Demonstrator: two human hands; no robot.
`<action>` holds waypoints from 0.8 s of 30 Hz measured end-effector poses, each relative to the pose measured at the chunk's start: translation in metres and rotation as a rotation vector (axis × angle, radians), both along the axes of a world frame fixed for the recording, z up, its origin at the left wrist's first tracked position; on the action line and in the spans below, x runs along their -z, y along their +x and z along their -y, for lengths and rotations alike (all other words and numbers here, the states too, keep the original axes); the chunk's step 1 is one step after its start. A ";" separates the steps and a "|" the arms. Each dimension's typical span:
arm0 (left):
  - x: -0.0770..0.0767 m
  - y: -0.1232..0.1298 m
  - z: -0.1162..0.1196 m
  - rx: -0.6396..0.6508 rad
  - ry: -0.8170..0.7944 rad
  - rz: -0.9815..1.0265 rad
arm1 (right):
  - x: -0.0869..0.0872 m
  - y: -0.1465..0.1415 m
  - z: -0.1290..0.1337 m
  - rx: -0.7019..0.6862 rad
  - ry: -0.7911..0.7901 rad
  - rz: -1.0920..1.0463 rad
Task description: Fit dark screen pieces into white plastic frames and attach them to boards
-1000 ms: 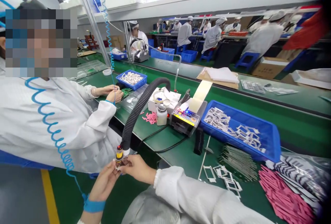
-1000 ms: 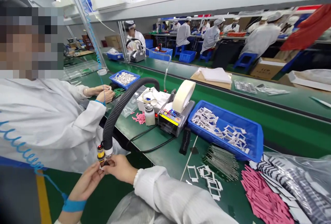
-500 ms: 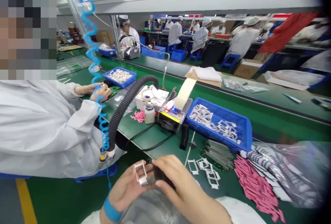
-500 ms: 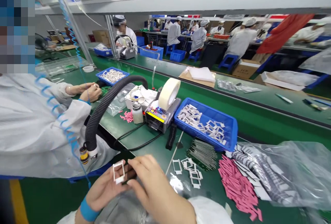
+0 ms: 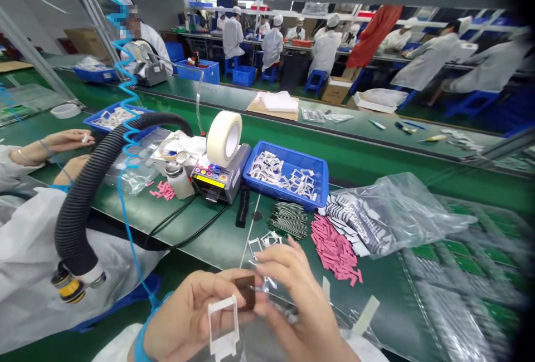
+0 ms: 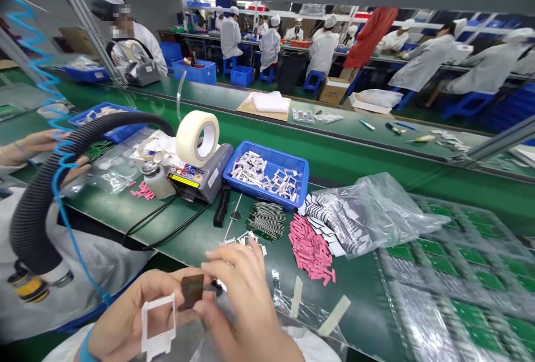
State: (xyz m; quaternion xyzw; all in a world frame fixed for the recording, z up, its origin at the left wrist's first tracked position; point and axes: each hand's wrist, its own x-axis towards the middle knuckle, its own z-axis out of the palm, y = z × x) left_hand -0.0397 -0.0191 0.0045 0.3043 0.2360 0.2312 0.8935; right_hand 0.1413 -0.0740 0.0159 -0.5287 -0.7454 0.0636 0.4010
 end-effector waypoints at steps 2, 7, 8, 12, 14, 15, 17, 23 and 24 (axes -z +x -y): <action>-0.001 0.004 0.000 0.033 0.060 -0.001 | -0.003 0.004 0.001 0.071 0.028 -0.053; -0.003 0.010 -0.001 0.047 0.271 0.037 | -0.010 0.004 -0.001 0.121 0.075 0.013; -0.003 0.010 -0.001 0.050 0.304 0.066 | -0.011 0.004 -0.001 0.133 0.081 0.013; 0.000 0.011 -0.002 0.046 0.364 0.121 | -0.009 0.005 -0.001 0.137 0.096 0.007; 0.003 0.011 -0.002 0.050 0.385 0.117 | -0.008 0.007 -0.001 0.129 0.093 0.000; 0.004 0.011 -0.002 0.055 0.401 0.113 | -0.007 0.008 -0.001 0.125 0.086 -0.003; 0.005 0.011 -0.003 0.065 0.432 0.103 | -0.005 0.009 0.000 0.119 0.069 -0.005; 0.007 0.012 -0.005 0.095 0.432 0.083 | 0.001 0.010 0.002 0.129 0.021 -0.003; 0.007 0.012 -0.005 0.100 0.431 0.079 | 0.002 0.010 0.002 0.133 0.021 -0.006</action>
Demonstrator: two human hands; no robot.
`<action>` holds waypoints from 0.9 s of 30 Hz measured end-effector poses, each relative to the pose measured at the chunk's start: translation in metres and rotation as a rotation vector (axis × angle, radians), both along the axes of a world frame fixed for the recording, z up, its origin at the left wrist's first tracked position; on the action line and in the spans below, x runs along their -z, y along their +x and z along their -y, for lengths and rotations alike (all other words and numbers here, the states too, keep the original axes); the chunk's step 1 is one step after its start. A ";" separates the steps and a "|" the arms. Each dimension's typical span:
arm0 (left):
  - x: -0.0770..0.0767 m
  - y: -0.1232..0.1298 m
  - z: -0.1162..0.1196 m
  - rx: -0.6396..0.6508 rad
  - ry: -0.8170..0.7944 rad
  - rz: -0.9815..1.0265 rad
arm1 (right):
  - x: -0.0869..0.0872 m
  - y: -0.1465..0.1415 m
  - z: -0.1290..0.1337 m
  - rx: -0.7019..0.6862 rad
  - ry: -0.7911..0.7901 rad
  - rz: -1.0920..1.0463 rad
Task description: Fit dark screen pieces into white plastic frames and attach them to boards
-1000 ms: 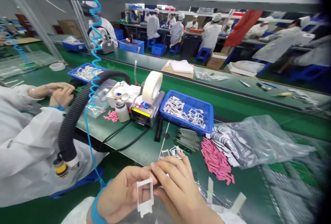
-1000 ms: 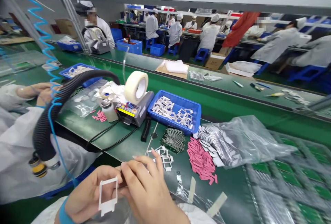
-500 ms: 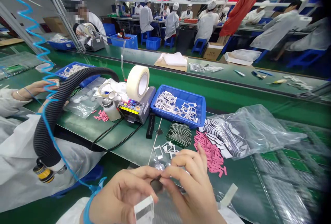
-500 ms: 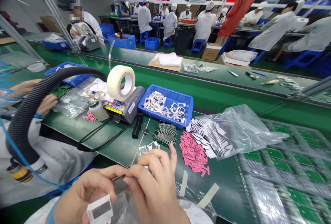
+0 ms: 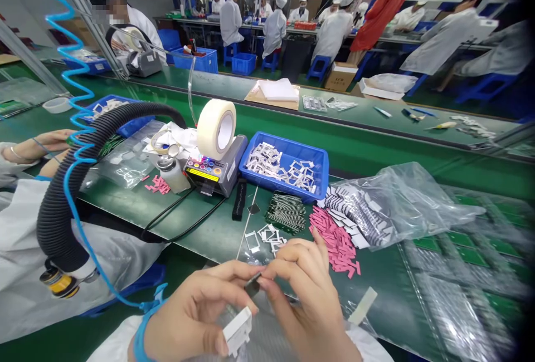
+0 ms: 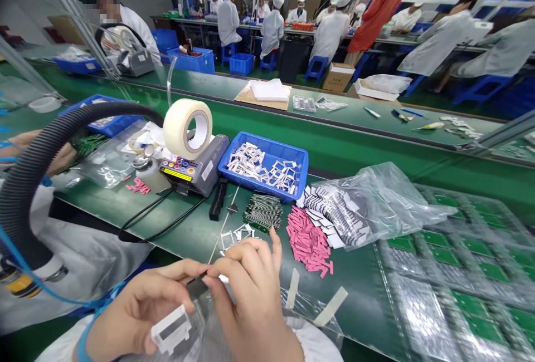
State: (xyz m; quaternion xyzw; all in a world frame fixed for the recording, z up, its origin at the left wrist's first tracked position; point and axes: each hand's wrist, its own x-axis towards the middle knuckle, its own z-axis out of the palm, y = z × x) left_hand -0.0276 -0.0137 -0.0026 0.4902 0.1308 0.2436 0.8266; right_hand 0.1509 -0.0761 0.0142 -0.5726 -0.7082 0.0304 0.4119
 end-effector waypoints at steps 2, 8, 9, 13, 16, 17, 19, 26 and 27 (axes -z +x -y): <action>0.000 0.000 0.000 0.001 0.001 -0.013 | 0.002 -0.001 -0.001 0.006 -0.002 -0.006; 0.001 -0.002 0.001 -0.005 0.008 -0.010 | 0.004 -0.004 -0.002 0.016 -0.002 0.001; 0.001 -0.003 0.000 -0.008 0.005 -0.010 | 0.005 -0.004 -0.003 0.015 -0.003 0.002; 0.005 -0.003 -0.002 -0.009 -0.013 -0.016 | 0.007 -0.006 -0.006 0.009 -0.024 -0.017; 0.009 -0.004 -0.003 -0.007 -0.020 -0.015 | 0.009 -0.007 -0.008 -0.006 -0.053 -0.040; 0.010 -0.004 -0.003 -0.009 -0.021 -0.015 | 0.010 -0.008 -0.009 -0.010 -0.063 -0.044; 0.011 -0.004 -0.005 -0.016 -0.020 -0.010 | 0.011 -0.009 -0.010 -0.009 -0.071 -0.054; 0.010 -0.005 -0.008 -0.046 -0.012 -0.023 | 0.014 -0.012 -0.015 0.027 -0.035 -0.082; 0.010 -0.005 -0.008 -0.049 -0.008 -0.025 | 0.015 -0.013 -0.016 0.022 -0.035 -0.075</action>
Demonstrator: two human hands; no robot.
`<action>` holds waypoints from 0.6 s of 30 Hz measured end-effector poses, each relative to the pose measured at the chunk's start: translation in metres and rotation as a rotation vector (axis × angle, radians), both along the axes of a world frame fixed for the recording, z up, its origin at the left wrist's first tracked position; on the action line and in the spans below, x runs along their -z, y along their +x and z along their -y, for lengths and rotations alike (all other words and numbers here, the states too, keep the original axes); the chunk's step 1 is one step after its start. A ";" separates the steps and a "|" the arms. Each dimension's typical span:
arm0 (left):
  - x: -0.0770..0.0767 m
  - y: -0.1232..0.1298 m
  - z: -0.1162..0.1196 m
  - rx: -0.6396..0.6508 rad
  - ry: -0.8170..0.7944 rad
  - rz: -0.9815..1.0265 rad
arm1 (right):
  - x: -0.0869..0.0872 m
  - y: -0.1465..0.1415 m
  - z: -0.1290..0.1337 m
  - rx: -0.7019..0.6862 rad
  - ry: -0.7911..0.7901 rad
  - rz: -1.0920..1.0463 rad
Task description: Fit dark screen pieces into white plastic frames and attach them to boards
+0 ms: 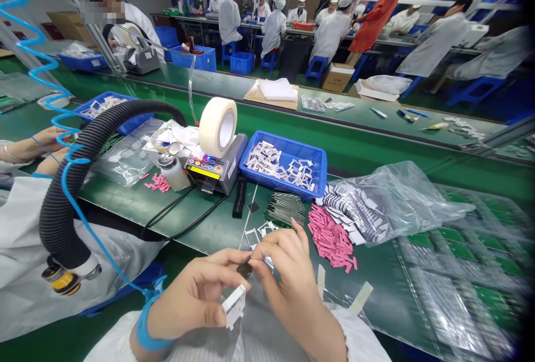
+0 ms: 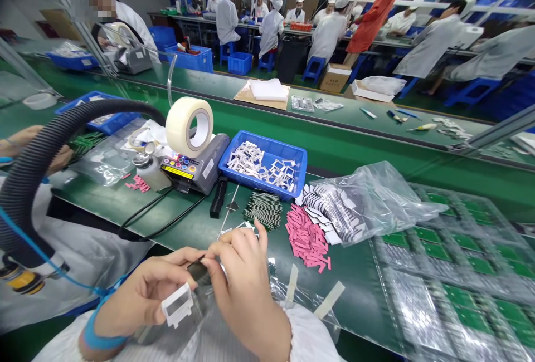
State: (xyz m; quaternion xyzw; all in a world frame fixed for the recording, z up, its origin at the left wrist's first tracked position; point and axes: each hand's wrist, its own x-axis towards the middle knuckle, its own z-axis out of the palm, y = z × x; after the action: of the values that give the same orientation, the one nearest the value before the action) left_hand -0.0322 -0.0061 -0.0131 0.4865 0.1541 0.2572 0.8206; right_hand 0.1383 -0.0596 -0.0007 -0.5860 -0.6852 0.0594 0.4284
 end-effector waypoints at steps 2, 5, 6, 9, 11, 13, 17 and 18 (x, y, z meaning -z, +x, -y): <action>0.002 0.000 0.001 -0.014 -0.006 -0.027 | 0.002 -0.001 -0.002 -0.011 -0.024 0.026; 0.005 0.001 0.002 -0.064 -0.089 -0.107 | 0.003 -0.002 -0.002 -0.051 -0.095 0.073; 0.006 0.000 0.001 -0.087 -0.136 -0.128 | 0.003 -0.002 -0.001 -0.070 -0.121 0.073; 0.009 -0.003 -0.004 -0.156 -0.271 -0.139 | 0.010 0.000 0.004 -0.105 -0.207 0.006; 0.012 -0.007 -0.009 -0.205 -0.329 -0.133 | 0.025 0.002 0.008 -0.085 -0.291 0.020; 0.015 -0.013 -0.013 -0.239 -0.351 -0.118 | 0.048 0.005 0.009 -0.034 -0.359 0.163; 0.018 -0.018 -0.014 -0.207 -0.364 -0.072 | 0.082 0.010 0.006 0.046 -0.400 0.369; 0.017 -0.018 -0.013 -0.188 -0.357 -0.063 | 0.081 0.011 0.004 0.043 -0.400 0.365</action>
State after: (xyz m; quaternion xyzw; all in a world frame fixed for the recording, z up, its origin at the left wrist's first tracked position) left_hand -0.0503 0.0073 -0.0302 0.3247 0.2675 0.2860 0.8609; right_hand 0.1497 -0.0635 -0.0815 -0.6745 -0.7131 0.0776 0.1746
